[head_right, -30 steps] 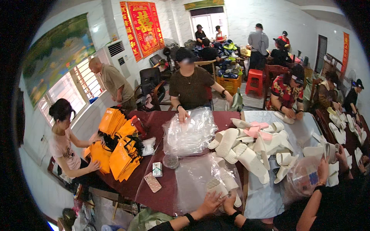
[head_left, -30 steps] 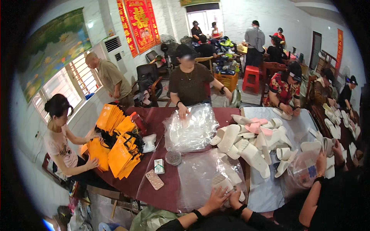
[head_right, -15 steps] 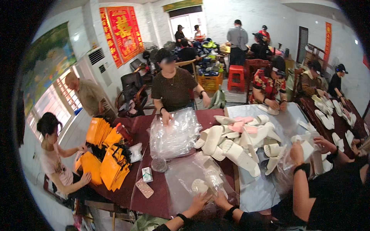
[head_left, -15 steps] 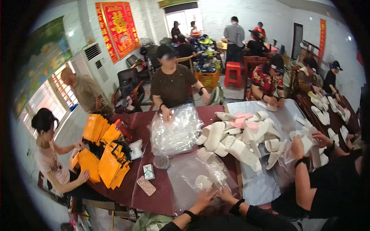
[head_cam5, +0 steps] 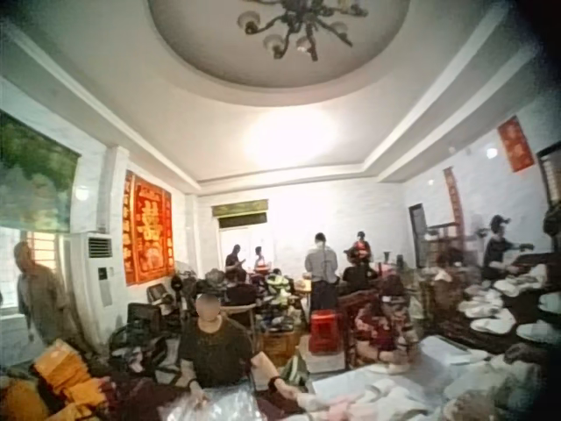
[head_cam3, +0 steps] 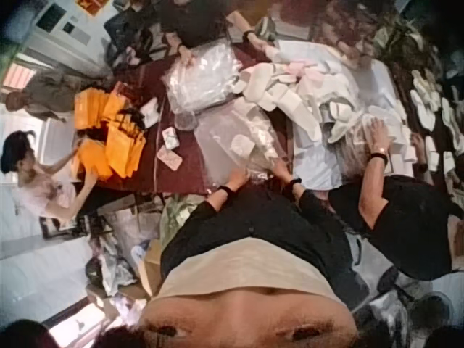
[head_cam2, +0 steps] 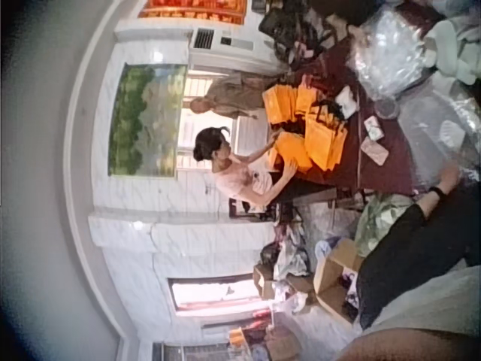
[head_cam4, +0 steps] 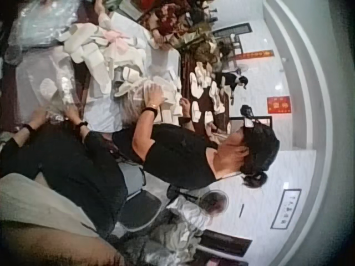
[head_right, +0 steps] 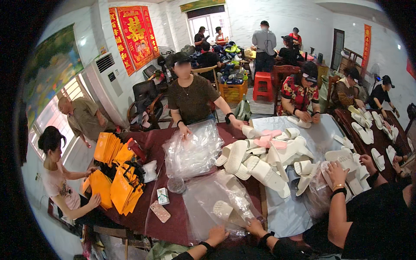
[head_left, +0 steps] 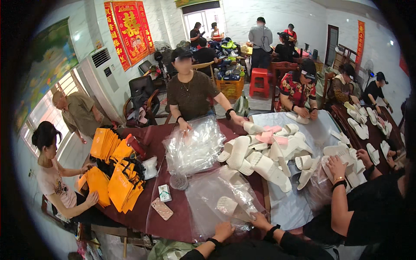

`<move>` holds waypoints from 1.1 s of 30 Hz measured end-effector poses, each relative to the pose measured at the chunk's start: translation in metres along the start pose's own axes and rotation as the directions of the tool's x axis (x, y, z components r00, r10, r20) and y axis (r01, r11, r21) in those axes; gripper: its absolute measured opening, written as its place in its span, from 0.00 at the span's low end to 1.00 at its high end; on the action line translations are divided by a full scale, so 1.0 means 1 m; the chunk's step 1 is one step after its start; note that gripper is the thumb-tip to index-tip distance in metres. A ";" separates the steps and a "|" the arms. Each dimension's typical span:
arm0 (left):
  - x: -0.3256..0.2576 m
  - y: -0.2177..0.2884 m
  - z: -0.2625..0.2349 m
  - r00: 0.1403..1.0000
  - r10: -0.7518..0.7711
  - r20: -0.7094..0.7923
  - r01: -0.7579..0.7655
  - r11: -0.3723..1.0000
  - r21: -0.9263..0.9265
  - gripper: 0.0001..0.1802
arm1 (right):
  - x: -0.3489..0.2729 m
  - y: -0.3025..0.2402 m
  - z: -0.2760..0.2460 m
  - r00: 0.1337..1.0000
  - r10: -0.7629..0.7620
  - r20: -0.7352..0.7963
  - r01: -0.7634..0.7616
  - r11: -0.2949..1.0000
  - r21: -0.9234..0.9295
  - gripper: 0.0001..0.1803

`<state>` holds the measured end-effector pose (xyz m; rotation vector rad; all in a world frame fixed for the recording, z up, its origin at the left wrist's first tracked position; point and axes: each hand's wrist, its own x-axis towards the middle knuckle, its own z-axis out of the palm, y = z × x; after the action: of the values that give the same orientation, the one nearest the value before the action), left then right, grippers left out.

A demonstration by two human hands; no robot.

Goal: Sorting and packing various shoe components into plastic bags and boxes within a workshop.

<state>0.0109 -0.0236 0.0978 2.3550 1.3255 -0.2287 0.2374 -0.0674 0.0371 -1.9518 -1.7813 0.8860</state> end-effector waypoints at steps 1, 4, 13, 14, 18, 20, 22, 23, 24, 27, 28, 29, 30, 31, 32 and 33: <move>0.000 0.003 -0.002 1.000 0.013 0.002 -0.013 1.000 0.005 0.28 | -0.004 -0.010 -0.008 1.000 0.010 -0.010 -0.010 1.000 0.002 0.32; 0.001 0.010 -0.004 0.997 -0.067 0.031 0.070 0.993 -0.093 0.29 | -0.007 -0.026 -0.013 0.988 0.151 0.022 -0.148 0.984 -0.099 0.33; 0.003 0.004 0.010 0.985 -0.149 0.091 0.157 0.983 -0.094 0.22 | -0.001 -0.025 -0.013 0.974 0.218 -0.052 -0.224 0.936 -0.270 0.34; 0.002 0.004 0.007 0.982 -0.139 0.126 0.152 0.983 -0.103 0.20 | 0.000 -0.019 -0.012 0.980 0.181 -0.079 -0.197 0.933 -0.301 0.33; 0.001 -0.006 0.011 0.981 -0.115 0.155 0.144 0.970 -0.194 0.19 | 0.003 -0.020 -0.022 0.925 -0.111 -0.363 -0.093 0.860 -0.502 0.37; 0.001 -0.006 0.007 0.976 -0.141 0.166 0.178 0.957 -0.230 0.19 | 0.000 -0.023 -0.023 0.931 -0.095 -0.354 -0.120 0.834 -0.539 0.37; 0.001 -0.007 0.007 0.971 -0.166 0.174 0.209 0.941 -0.265 0.19 | -0.005 -0.028 -0.023 0.913 -0.049 -0.404 -0.170 0.857 -0.487 0.37; 0.001 -0.008 0.009 0.975 -0.148 0.165 0.188 0.946 -0.262 0.19 | -0.005 -0.025 -0.017 0.915 -0.052 -0.401 -0.165 0.856 -0.489 0.37; 0.001 -0.010 0.011 0.979 -0.129 0.155 0.167 0.951 -0.259 0.19 | -0.005 -0.022 -0.006 0.950 -0.029 -0.310 -0.119 0.887 -0.446 0.37; 0.000 -0.010 0.019 0.978 -0.160 0.133 0.189 0.953 -0.238 0.16 | -0.008 -0.027 0.003 0.980 -0.058 -0.190 0.004 0.962 -0.272 0.36; 0.000 -0.010 0.020 0.978 -0.162 0.133 0.190 0.952 -0.239 0.16 | -0.009 -0.029 0.005 0.979 -0.102 -0.174 0.078 0.987 -0.138 0.36; -0.002 -0.011 0.021 0.977 -0.159 0.144 0.190 0.953 -0.237 0.16 | -0.010 -0.030 0.009 0.984 -0.045 -0.175 0.020 0.990 -0.141 0.37; -0.005 -0.010 0.023 0.975 -0.156 0.158 0.191 0.953 -0.234 0.16 | -0.010 -0.026 0.012 0.984 -0.043 -0.172 0.019 0.990 -0.141 0.37; -0.006 -0.010 0.023 0.974 -0.158 0.162 0.193 0.953 -0.235 0.16 | -0.007 -0.021 0.015 0.985 0.008 -0.174 -0.022 0.997 -0.079 0.36; -0.007 -0.008 0.021 0.973 -0.158 0.167 0.196 0.949 -0.248 0.15 | -0.005 -0.017 0.018 0.982 0.065 -0.175 -0.069 0.998 -0.015 0.36; -0.010 -0.006 0.021 0.972 -0.157 0.176 0.200 0.944 -0.261 0.15 | -0.003 -0.012 0.020 0.982 0.076 -0.171 -0.079 0.997 -0.011 0.36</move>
<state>0.0022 -0.0380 0.0808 1.9476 1.3986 -0.2539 0.2151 -0.0722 0.0301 -2.0540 -1.6321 0.7051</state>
